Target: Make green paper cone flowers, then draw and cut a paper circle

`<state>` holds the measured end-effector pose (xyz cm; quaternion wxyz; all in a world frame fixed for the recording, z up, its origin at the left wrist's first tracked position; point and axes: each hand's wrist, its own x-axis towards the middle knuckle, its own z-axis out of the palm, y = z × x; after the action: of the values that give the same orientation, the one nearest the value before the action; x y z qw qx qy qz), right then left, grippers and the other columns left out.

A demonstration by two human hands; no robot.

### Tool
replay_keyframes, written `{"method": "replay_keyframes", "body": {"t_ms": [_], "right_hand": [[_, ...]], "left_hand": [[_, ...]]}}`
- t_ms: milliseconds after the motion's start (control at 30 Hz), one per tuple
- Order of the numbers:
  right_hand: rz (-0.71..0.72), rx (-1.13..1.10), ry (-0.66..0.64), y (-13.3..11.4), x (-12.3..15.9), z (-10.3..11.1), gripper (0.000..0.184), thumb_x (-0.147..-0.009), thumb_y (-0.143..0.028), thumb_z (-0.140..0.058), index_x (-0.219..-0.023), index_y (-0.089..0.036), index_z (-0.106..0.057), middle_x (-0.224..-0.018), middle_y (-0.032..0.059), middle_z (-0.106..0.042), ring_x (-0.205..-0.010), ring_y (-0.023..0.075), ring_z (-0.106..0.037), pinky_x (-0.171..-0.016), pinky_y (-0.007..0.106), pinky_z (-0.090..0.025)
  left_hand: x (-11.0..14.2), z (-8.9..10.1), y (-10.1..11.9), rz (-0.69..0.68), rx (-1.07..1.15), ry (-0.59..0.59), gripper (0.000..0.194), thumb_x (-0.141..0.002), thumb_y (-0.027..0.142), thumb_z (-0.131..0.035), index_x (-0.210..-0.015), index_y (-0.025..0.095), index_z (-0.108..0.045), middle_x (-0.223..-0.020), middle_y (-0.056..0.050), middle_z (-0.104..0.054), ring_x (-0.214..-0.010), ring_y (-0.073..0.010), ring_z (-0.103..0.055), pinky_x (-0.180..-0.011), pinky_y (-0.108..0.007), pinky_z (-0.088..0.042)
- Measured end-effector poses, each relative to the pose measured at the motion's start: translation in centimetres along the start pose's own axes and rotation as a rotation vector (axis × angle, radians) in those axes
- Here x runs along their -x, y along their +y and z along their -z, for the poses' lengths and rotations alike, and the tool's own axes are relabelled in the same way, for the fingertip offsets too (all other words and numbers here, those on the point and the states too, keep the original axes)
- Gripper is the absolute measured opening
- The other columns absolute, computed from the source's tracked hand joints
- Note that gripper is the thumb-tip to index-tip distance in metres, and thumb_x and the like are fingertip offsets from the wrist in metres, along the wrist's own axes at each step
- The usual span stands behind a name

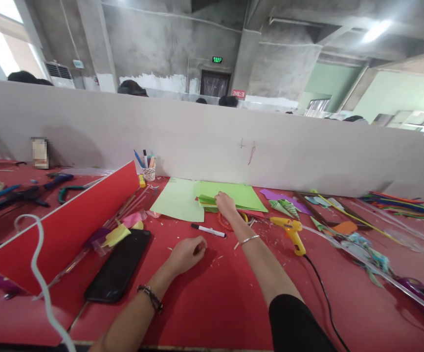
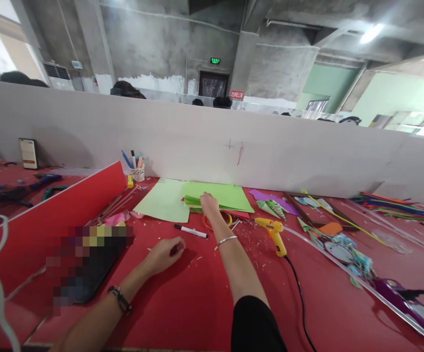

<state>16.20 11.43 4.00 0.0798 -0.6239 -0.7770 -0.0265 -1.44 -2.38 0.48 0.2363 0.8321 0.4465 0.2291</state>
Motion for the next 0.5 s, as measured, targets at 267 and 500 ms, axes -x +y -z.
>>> {"method": "replay_keyframes", "body": {"t_ms": [267, 500], "right_hand": [[-0.075, -0.017, 0.140, 2.2, -0.2, 4.2, 0.035, -0.089, -0.022, -0.024, -0.094, -0.014, -0.058, -0.099, 0.0081, -0.056, -0.078, 0.0143, -0.053, -0.065, 0.024, -0.036], [0.002, -0.031, 0.083, 0.9, 1.9, 3.5, 0.034, -0.088, -0.020, -0.026, -0.096, -0.013, -0.059, -0.100, 0.0090, -0.057, -0.080, 0.0146, -0.053, -0.066, 0.024, -0.037]], "left_hand": [[0.1, -0.5, -0.3, 0.028, 0.013, 0.030, 0.013, -0.076, 0.022, -0.041, -0.080, 0.019, -0.053, -0.067, 0.001, -0.057, -0.060, -0.0110, -0.049, -0.057, -0.022, -0.033], [-0.1, -1.0, -0.8, 0.013, 0.064, 0.110, 0.014, -0.077, 0.025, -0.041, -0.082, 0.017, -0.053, -0.067, 0.000, -0.058, -0.059, -0.0109, -0.049, -0.057, -0.022, -0.035]]}}
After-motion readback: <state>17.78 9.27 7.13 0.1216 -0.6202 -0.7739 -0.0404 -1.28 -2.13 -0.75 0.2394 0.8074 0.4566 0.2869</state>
